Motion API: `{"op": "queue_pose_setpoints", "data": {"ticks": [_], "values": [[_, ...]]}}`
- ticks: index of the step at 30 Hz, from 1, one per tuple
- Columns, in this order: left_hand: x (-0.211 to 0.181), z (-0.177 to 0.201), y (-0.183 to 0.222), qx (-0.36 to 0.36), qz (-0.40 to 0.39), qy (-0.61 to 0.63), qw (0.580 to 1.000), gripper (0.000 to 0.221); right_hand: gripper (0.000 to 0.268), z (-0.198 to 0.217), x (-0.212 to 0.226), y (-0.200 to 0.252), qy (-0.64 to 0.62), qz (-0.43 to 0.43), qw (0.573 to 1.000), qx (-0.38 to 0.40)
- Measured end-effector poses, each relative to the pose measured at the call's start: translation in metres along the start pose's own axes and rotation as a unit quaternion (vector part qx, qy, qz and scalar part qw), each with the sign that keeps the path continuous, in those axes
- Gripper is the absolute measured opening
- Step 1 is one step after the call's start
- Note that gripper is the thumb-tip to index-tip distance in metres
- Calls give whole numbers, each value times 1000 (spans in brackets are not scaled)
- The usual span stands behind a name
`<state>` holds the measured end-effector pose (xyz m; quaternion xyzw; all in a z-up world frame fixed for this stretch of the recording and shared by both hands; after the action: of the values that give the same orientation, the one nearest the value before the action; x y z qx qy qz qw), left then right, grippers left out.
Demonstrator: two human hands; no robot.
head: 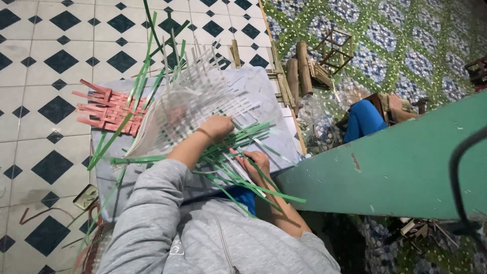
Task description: Weaving colored plastic strips into a white plastic mesh to create a pattern.
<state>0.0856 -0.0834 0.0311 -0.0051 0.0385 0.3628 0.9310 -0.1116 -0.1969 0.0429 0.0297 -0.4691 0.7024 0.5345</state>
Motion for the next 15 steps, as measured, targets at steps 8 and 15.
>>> {"op": "queue_pose_setpoints", "data": {"ticks": [8,15], "values": [[-30,-23,28,-21,79,102,991,24,24,-14,-34,21,49,64,997,23],[-20,-51,42,-65,28,204,976,42,48,-7,-56,36,125,152,963,182]]}}
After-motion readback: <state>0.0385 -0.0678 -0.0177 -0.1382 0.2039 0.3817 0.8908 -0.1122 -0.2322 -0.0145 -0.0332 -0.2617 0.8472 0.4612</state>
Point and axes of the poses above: each hand's wrist, its own y-axis away from the middle knuckle, its own z-axis out of the back of the hand, x = y × z, the point moved 3 cm from there along -y, towards the middle knuckle, and after that the axes turned 14 degrees about z, right-handed, at the moved point
